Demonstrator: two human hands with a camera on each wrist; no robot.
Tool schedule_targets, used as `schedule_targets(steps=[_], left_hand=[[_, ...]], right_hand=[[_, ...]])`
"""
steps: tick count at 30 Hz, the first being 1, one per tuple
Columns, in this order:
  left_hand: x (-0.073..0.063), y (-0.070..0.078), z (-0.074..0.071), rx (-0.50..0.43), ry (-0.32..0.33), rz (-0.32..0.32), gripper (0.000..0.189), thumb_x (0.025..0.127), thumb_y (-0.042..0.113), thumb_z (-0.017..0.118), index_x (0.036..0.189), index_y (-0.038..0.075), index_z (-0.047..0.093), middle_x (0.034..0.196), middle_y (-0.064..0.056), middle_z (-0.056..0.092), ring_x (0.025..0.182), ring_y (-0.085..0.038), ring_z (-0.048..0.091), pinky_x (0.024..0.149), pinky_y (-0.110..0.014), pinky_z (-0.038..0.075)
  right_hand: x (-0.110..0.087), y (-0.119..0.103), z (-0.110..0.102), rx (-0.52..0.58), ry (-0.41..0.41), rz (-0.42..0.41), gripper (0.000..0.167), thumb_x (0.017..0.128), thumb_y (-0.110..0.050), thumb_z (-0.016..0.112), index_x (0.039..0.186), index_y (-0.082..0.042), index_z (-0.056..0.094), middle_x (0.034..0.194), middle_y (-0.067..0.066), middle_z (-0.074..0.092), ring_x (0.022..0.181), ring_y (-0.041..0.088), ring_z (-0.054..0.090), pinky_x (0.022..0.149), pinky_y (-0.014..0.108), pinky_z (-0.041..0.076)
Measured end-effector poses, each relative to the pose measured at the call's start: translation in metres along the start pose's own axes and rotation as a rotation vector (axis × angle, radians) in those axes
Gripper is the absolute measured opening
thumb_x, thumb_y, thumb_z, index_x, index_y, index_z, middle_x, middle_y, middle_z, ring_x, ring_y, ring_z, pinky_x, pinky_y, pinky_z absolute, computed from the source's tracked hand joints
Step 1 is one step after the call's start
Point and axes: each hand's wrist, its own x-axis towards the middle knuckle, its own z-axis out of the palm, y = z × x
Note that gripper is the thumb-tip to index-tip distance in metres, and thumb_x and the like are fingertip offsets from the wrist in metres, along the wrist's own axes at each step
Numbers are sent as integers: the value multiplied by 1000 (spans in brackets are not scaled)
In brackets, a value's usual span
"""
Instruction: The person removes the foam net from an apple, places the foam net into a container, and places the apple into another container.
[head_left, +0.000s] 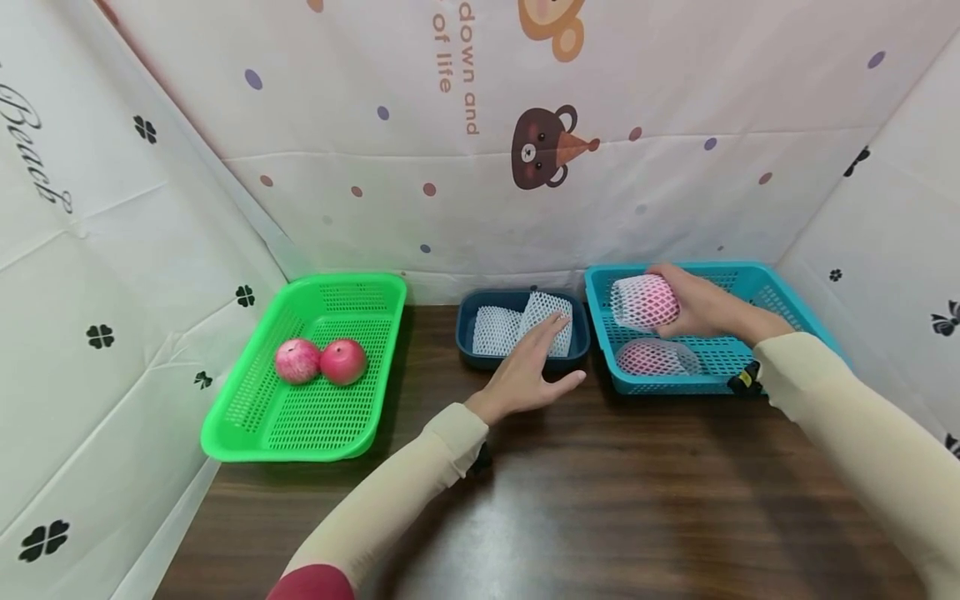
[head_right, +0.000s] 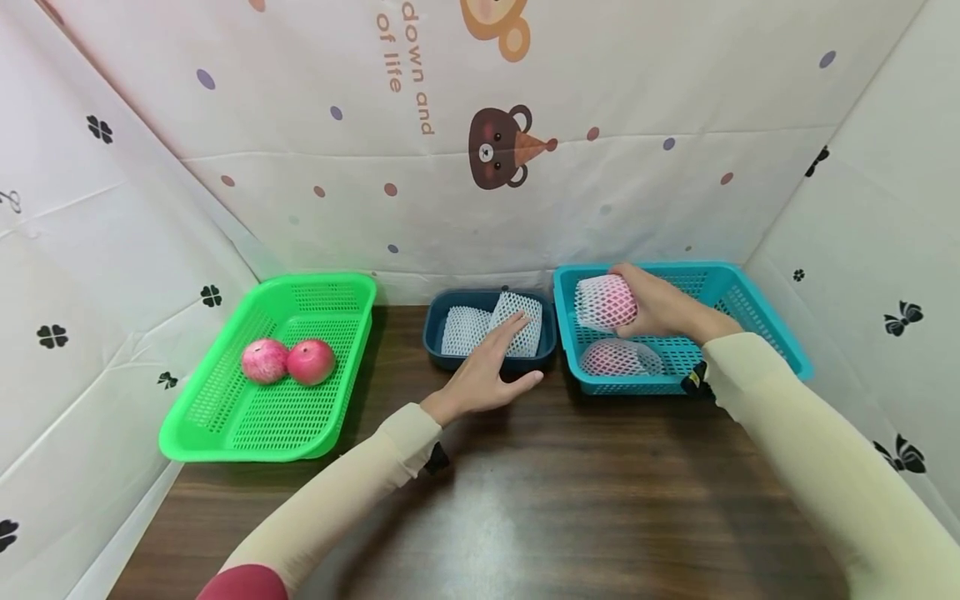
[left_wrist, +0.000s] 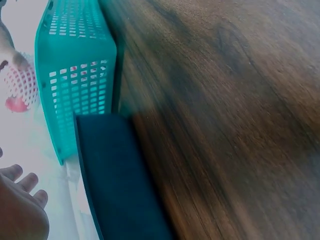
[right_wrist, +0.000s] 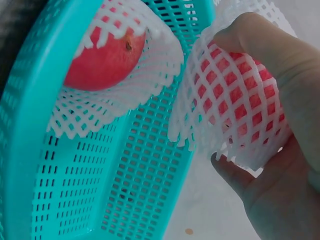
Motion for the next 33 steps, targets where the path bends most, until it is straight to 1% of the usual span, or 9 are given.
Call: schedule_targets(steps=[6,9,13,17,21,22,25,29,33], left_hand=[[-9,-6,-6,-18,33,-6,85,97,54,63,164,20,23,171,2,17,155,-18,21,123,-46,25],[-13,-10,-9,-22,53,-6,85,97,53,63,164,19,24,170,-1,20,155,-18,22,123,-46,25],[-17,-15,-12,-23,59,-25,85,97,55,63,164,20,24,170,-2,22,154,-17,23,123,-45,24],[-22,-18,-14,-29,55,-47,85,97,55,62,164,19,24,170,2,19,154,-16,22,123,-44,24],[-26,-20,-16,-41,63,-49,85,97,54,63,163,17,25,171,4,17,155,-16,22,123,-45,24],[-27,-20,-17,-41,65,-51,84,97,54,63,163,18,25,171,5,17,155,-16,22,123,-45,24],[-29,-21,-18,-38,72,-54,84,97,53,63,163,17,26,170,2,20,154,-16,23,123,-45,24],[-32,-24,-19,-32,73,-64,85,96,54,63,164,19,24,170,-4,22,154,-17,23,123,-45,24],[-38,-27,-20,-35,97,-62,86,96,53,64,164,19,23,170,-3,23,154,-17,23,123,-45,25]], right_hand=[[-7,-4,4,39,15,-10,97,80,-12,88,154,-1,26,141,23,45,113,37,57,85,55,55],[-9,-6,6,52,27,-26,97,78,-11,89,153,-1,28,142,22,45,115,37,55,87,56,54],[-10,-7,10,52,38,-39,98,76,-10,90,152,-2,30,142,21,45,115,36,54,88,57,54],[-9,-6,14,48,44,-46,99,75,-9,90,152,-1,30,142,22,45,114,35,55,87,56,54],[-10,-9,15,44,47,-40,99,74,-8,90,153,-1,29,142,22,44,115,35,54,86,55,54],[-11,-10,15,43,47,-40,99,74,-9,90,153,-1,29,142,22,44,115,35,53,86,55,54],[-12,-15,15,51,53,-50,99,74,-8,90,152,-1,30,142,22,44,115,35,53,86,55,54],[-13,-20,16,65,62,-70,99,74,-7,90,152,-1,30,143,21,44,116,34,53,87,54,53],[-15,-24,19,80,62,-89,99,75,-8,90,153,-2,29,144,21,42,117,34,50,87,55,52]])
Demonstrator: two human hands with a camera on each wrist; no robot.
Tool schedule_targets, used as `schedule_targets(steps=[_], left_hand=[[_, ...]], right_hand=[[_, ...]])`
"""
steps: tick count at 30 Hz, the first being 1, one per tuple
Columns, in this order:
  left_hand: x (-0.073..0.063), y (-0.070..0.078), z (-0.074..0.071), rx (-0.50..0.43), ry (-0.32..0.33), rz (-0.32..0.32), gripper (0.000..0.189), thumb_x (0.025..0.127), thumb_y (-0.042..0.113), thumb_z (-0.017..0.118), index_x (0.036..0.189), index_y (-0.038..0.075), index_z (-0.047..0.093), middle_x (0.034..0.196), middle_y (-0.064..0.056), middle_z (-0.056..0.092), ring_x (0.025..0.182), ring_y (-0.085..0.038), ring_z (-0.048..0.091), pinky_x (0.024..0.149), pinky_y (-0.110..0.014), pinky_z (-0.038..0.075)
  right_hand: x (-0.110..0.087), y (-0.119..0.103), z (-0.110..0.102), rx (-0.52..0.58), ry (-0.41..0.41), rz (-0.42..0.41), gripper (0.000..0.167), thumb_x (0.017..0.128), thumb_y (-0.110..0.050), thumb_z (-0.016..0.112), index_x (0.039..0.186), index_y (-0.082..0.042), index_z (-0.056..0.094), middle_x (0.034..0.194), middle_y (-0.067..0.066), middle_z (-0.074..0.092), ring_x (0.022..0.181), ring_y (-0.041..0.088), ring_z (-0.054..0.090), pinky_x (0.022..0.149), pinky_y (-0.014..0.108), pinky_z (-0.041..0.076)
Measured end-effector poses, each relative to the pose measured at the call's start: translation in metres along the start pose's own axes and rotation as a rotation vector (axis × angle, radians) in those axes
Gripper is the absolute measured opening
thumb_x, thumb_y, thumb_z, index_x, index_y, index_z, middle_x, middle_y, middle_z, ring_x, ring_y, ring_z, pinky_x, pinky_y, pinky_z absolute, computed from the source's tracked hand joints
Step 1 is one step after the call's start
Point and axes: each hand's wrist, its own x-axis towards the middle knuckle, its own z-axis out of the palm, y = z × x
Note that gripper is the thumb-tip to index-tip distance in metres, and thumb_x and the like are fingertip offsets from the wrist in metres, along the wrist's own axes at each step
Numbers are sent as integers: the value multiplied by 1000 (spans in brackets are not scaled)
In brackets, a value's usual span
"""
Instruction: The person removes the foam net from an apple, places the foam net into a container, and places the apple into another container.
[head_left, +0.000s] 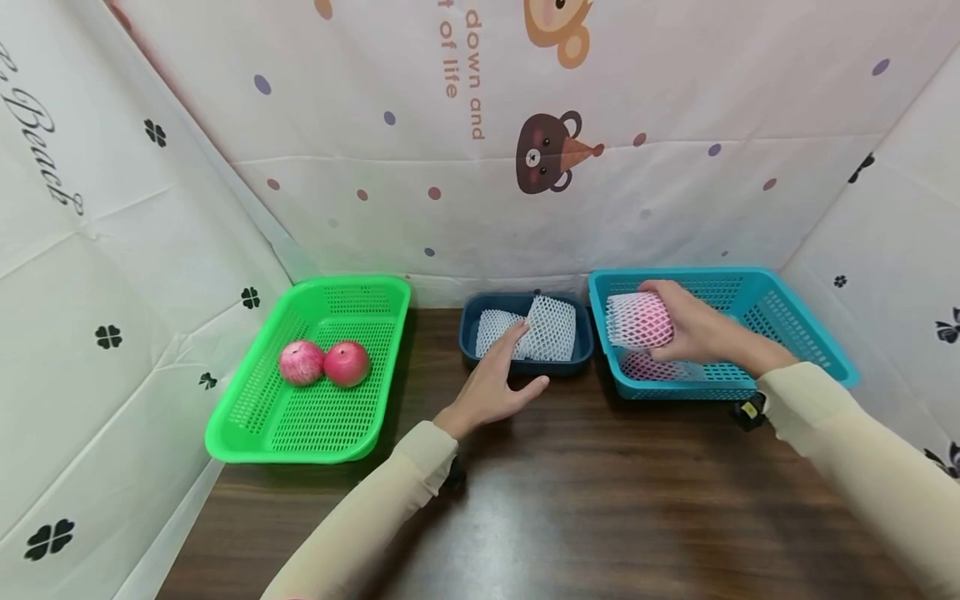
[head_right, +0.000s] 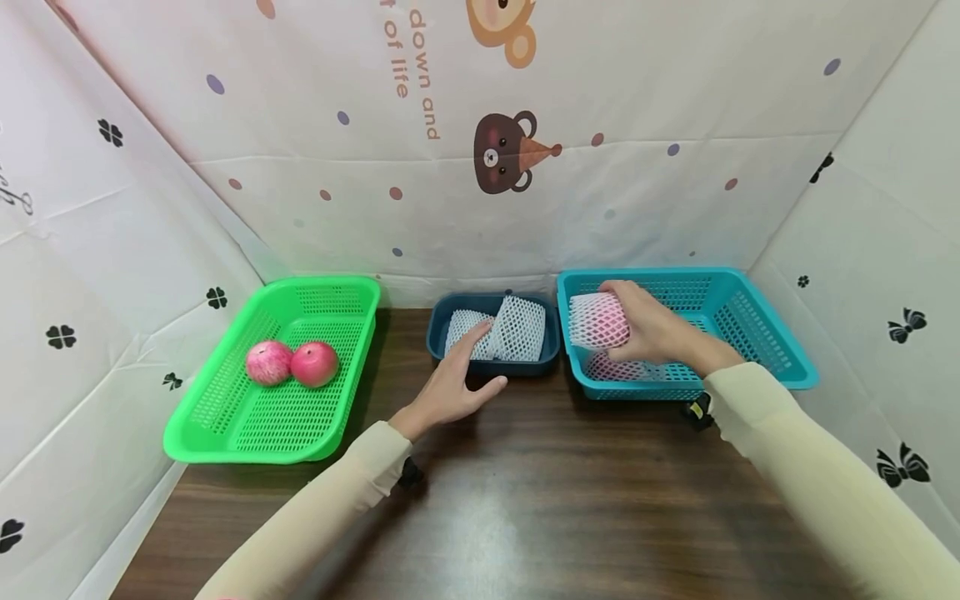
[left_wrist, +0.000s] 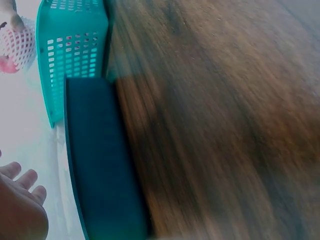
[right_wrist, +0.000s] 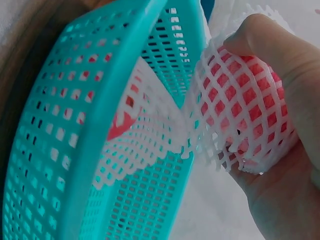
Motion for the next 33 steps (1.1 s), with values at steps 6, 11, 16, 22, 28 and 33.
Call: schedule_targets(steps=[6,11,16,22,28,33], left_hand=[[-8,-5,-4,12,42,0,85,95,51,66,162,15,27,167,-7,30,153,-20,27,123,-48,26],[-14,-9,-6,25,57,-23,85,95,52,65,162,14,28,165,-10,33,152,-23,29,121,-51,28],[-20,-14,-10,47,65,-43,84,96,52,64,162,14,28,165,-9,33,152,-22,30,121,-51,28],[-29,-20,-13,57,92,-73,83,94,46,68,161,13,30,164,-10,34,151,-24,32,121,-52,29],[-33,-22,-14,50,84,-104,84,94,44,69,162,16,28,165,-8,33,151,-21,30,122,-49,27],[-37,-22,-16,48,98,-103,84,94,43,69,162,17,28,165,-8,32,151,-23,31,121,-52,28]], right_hand=[[-3,-1,9,-6,4,-24,98,74,-9,90,152,-2,31,142,21,43,117,34,49,87,56,52],[-2,-4,12,-2,6,-25,98,74,-9,90,152,-2,31,142,20,43,119,34,48,91,59,50],[3,-12,13,-3,-5,-23,99,74,-10,89,153,-3,30,143,20,42,120,35,46,92,59,49],[11,-21,18,-11,-13,-16,98,73,-10,87,152,-5,31,141,19,43,117,32,46,90,54,49],[17,-30,24,-23,-13,-40,97,72,-13,88,151,-5,32,141,19,43,117,32,45,90,54,49],[22,-39,29,-25,-32,-54,98,73,-14,87,152,-4,30,143,18,41,120,32,44,94,55,47]])
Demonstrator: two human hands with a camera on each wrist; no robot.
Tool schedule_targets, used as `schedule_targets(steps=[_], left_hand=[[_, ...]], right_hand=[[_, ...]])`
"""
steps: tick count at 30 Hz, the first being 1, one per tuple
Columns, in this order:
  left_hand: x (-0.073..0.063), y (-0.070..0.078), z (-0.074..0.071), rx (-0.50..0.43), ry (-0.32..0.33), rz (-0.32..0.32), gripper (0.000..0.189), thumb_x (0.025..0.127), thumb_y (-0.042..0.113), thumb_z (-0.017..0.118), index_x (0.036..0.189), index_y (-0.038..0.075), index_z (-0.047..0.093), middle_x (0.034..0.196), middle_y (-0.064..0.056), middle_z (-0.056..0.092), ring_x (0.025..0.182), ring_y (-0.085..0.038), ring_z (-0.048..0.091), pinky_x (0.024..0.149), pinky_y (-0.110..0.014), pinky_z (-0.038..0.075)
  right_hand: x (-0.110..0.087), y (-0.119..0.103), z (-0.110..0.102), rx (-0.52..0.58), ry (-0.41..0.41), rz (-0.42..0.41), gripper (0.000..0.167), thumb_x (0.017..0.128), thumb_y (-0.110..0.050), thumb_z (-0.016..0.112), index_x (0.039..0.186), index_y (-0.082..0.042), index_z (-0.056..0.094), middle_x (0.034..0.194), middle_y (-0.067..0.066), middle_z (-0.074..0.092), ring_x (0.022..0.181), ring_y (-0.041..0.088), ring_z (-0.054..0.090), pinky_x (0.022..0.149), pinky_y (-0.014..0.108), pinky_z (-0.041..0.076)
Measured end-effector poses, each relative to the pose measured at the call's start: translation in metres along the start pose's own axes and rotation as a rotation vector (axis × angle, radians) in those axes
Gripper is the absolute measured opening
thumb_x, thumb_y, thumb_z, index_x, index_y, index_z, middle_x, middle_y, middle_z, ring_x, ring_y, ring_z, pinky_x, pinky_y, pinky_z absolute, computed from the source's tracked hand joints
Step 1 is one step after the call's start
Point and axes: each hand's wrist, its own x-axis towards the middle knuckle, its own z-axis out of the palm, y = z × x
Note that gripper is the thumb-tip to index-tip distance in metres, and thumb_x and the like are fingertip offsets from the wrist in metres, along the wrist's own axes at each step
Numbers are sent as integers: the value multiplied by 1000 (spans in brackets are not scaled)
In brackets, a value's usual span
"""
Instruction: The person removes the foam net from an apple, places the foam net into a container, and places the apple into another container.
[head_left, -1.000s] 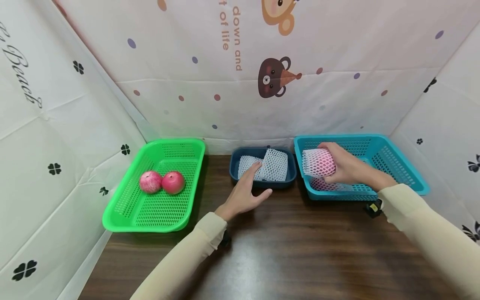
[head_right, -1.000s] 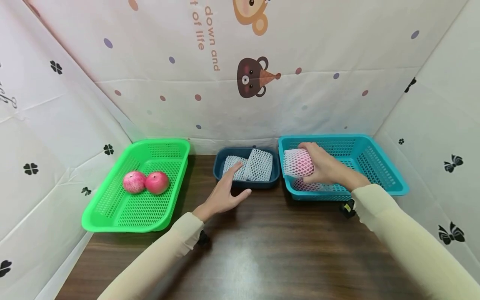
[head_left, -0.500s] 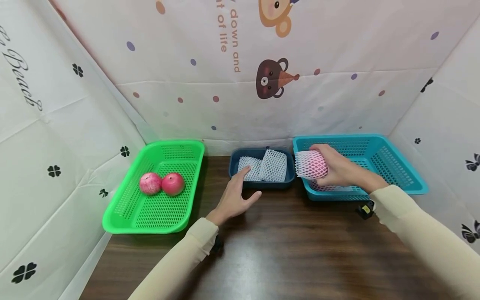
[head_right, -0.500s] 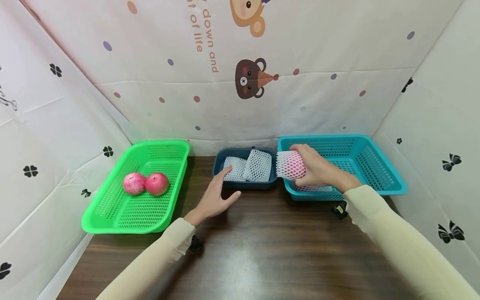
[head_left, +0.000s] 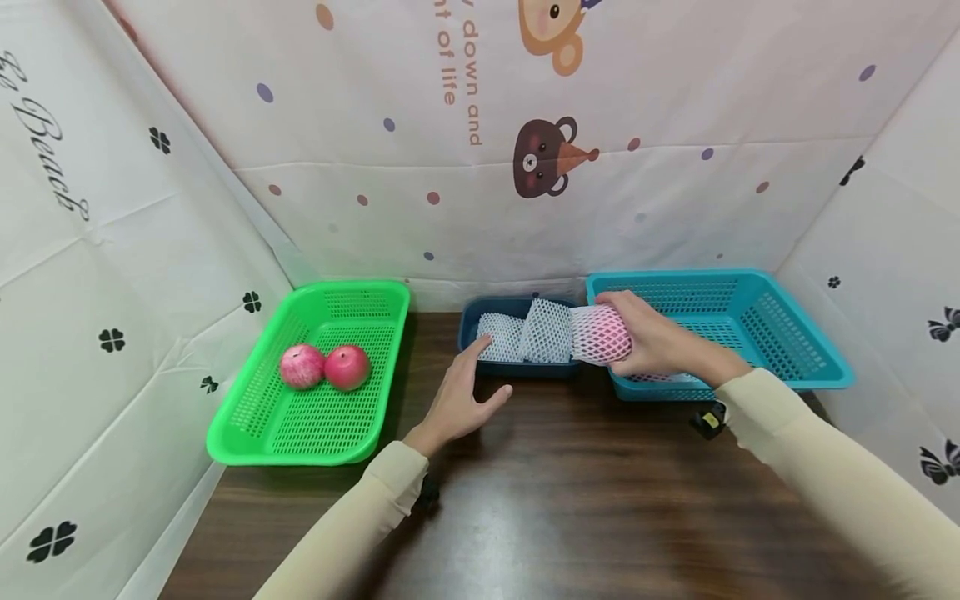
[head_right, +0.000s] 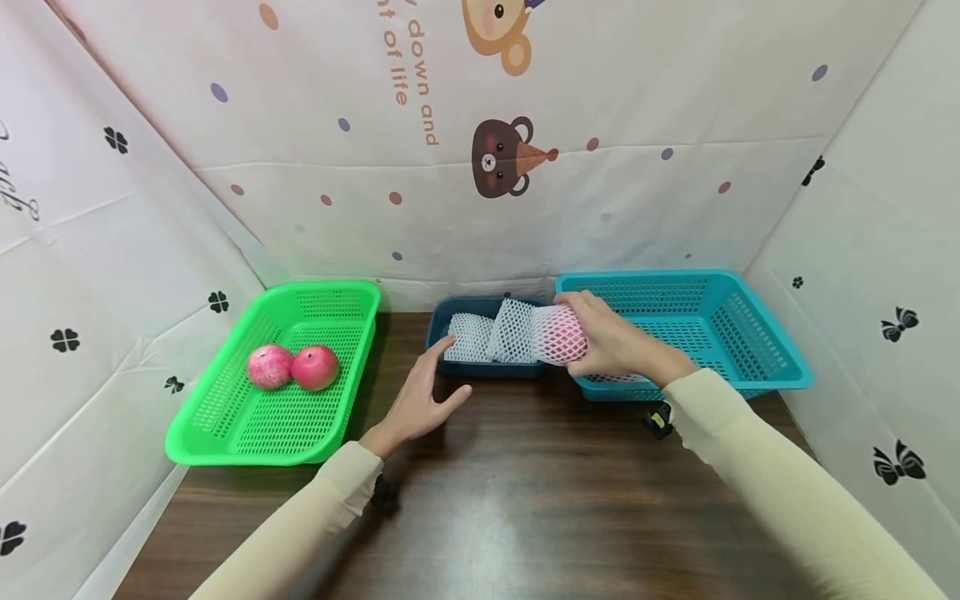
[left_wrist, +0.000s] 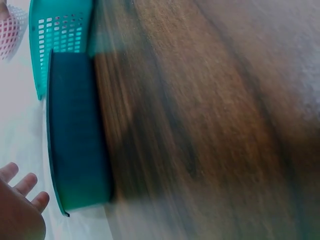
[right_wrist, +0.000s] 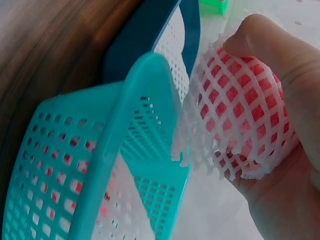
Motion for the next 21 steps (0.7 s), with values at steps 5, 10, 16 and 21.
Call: schedule_targets(steps=[5,10,16,21], left_hand=[[-3,-2,-2,-13,0,-7,85,94,43,70,162,15,27,166,-6,31,150,-23,32,121,-50,28],[-7,-5,-3,-10,-11,-26,86,95,49,66,162,14,25,167,-5,30,151,-22,31,122,-49,27],[-10,-10,-3,-31,16,-11,85,95,44,69,162,11,27,165,-5,31,150,-23,32,121,-49,28],[-14,-13,-4,-41,7,-20,86,95,44,69,163,15,24,166,-2,29,151,-20,30,122,-46,27]], right_hand=[[4,-8,5,15,-11,3,98,73,-13,87,153,-7,30,142,16,41,120,30,43,94,53,48],[8,-15,13,36,-21,12,98,72,-12,88,152,-11,31,139,14,42,118,29,44,90,50,50],[14,-24,21,28,-22,-15,99,70,-16,88,152,-10,33,139,15,42,118,30,46,91,50,51],[18,-29,29,25,-26,-42,100,70,-17,89,153,-10,32,137,15,43,117,28,48,92,49,51]])
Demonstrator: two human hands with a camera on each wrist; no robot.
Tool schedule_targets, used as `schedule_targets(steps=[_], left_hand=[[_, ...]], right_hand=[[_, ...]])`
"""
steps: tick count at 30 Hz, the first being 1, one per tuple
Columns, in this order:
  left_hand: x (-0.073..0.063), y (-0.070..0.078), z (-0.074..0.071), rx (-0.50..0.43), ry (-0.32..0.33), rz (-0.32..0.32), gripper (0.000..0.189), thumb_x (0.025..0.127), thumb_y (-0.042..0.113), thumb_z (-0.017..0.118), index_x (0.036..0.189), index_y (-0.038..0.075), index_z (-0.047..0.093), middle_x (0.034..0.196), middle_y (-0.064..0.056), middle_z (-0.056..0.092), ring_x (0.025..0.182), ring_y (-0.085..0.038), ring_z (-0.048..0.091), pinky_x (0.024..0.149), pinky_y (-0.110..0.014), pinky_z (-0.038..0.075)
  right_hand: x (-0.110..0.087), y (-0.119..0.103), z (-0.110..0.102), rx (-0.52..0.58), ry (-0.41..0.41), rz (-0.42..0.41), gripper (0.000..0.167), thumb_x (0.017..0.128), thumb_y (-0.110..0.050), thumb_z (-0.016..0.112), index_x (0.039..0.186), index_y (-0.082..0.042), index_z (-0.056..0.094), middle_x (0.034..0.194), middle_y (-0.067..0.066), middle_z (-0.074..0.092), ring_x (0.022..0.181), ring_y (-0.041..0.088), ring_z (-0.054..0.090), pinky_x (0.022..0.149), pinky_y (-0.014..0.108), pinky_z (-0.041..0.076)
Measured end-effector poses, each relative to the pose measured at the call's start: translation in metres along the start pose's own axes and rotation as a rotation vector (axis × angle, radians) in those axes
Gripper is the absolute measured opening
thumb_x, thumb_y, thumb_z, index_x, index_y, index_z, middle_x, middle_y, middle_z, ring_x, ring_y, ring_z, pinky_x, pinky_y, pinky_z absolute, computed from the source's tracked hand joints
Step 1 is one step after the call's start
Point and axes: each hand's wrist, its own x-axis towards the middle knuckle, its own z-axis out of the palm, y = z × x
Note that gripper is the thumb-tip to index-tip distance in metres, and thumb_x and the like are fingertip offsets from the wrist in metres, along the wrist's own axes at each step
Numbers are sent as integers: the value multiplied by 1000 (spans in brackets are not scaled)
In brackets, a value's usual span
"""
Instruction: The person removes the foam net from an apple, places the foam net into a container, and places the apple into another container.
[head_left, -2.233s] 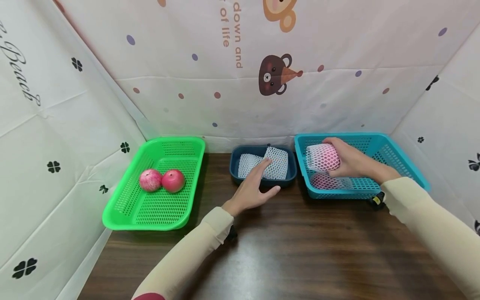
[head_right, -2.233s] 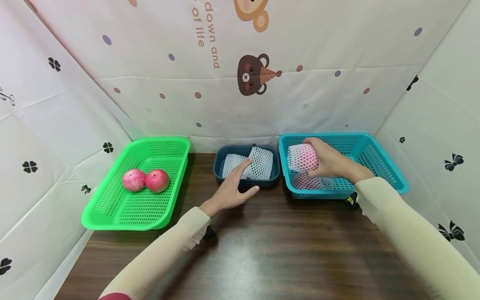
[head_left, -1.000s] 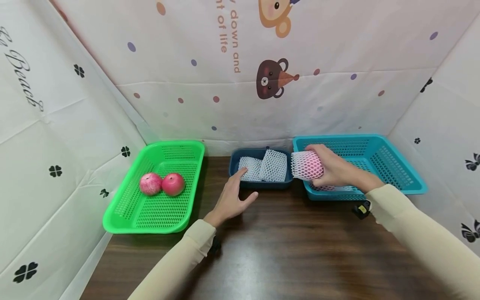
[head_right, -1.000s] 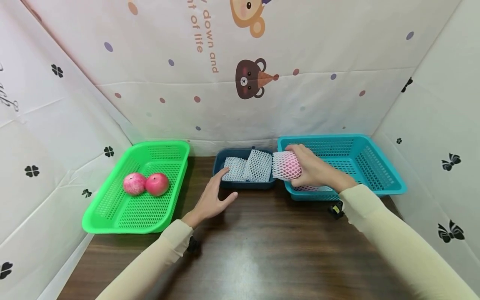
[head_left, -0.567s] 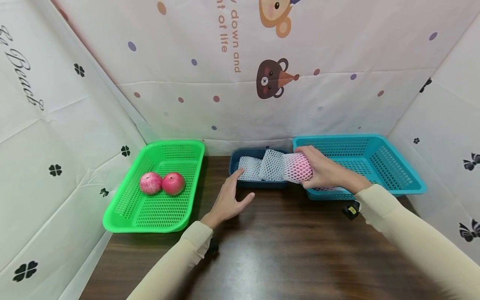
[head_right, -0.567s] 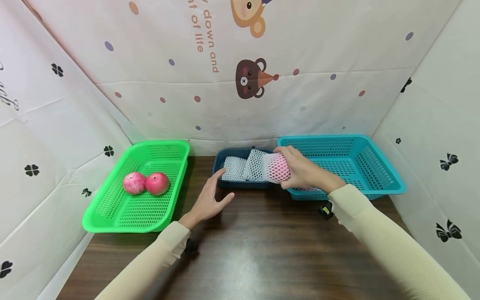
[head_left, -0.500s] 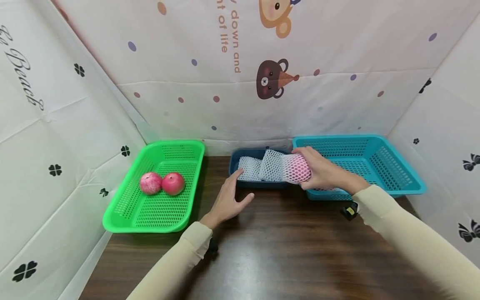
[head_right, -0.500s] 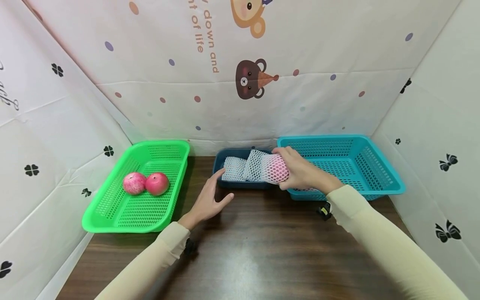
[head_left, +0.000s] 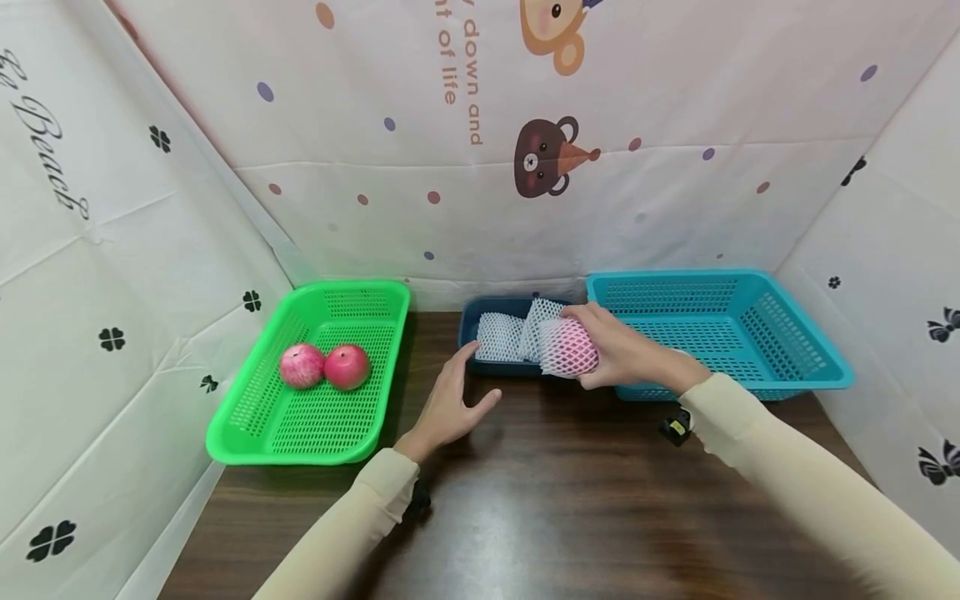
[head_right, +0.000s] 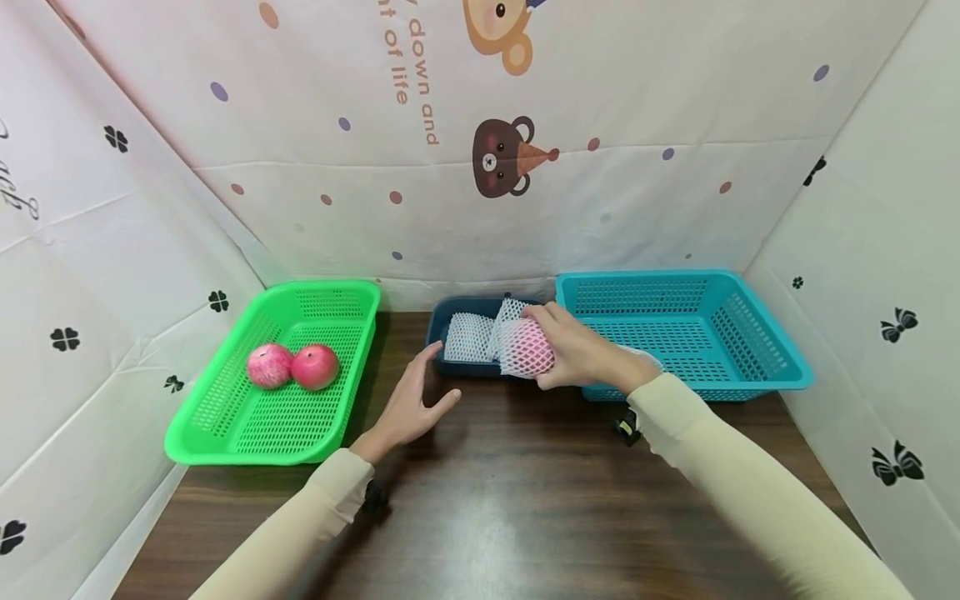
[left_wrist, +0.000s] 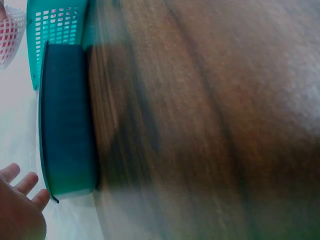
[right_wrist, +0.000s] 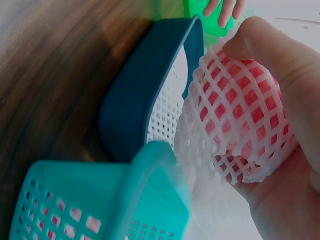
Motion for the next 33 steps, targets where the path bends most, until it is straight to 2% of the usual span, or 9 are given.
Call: schedule_targets(steps=[7,14,18,23,33], left_hand=[[-5,-3,-3,-38,-1,-6,85,96,46,67,163,14,24,166,-4,29,150,-23,31,121,-48,28],[-10,-8,-5,-44,-6,-38,83,98,47,64,163,15,23,166,-9,29,150,-24,31,121,-50,28],[-10,-8,-8,-54,-3,-46,82,98,48,63,162,15,23,166,-8,29,150,-26,32,121,-53,28],[-10,-8,-9,-54,-13,-64,83,98,52,62,162,16,23,166,-6,29,150,-24,31,121,-50,28],[-11,-8,-9,-70,-14,-85,81,98,47,63,162,17,23,166,-3,28,151,-23,29,122,-49,26]], right_hand=[[8,-5,15,-35,-1,-41,99,69,-19,89,152,-7,35,135,16,46,113,28,52,91,48,52],[14,-9,31,-61,-34,-33,100,71,-25,90,152,-8,35,138,14,47,116,26,54,96,48,53],[17,-13,39,-57,-40,-32,98,71,-24,90,152,-8,37,136,12,48,115,25,55,95,47,53],[17,-17,48,-57,-51,-28,98,70,-23,90,152,-9,37,132,10,49,110,23,55,92,43,54],[20,-22,65,-46,-72,-50,93,73,-24,89,150,-10,38,134,8,47,113,21,50,98,42,51]])
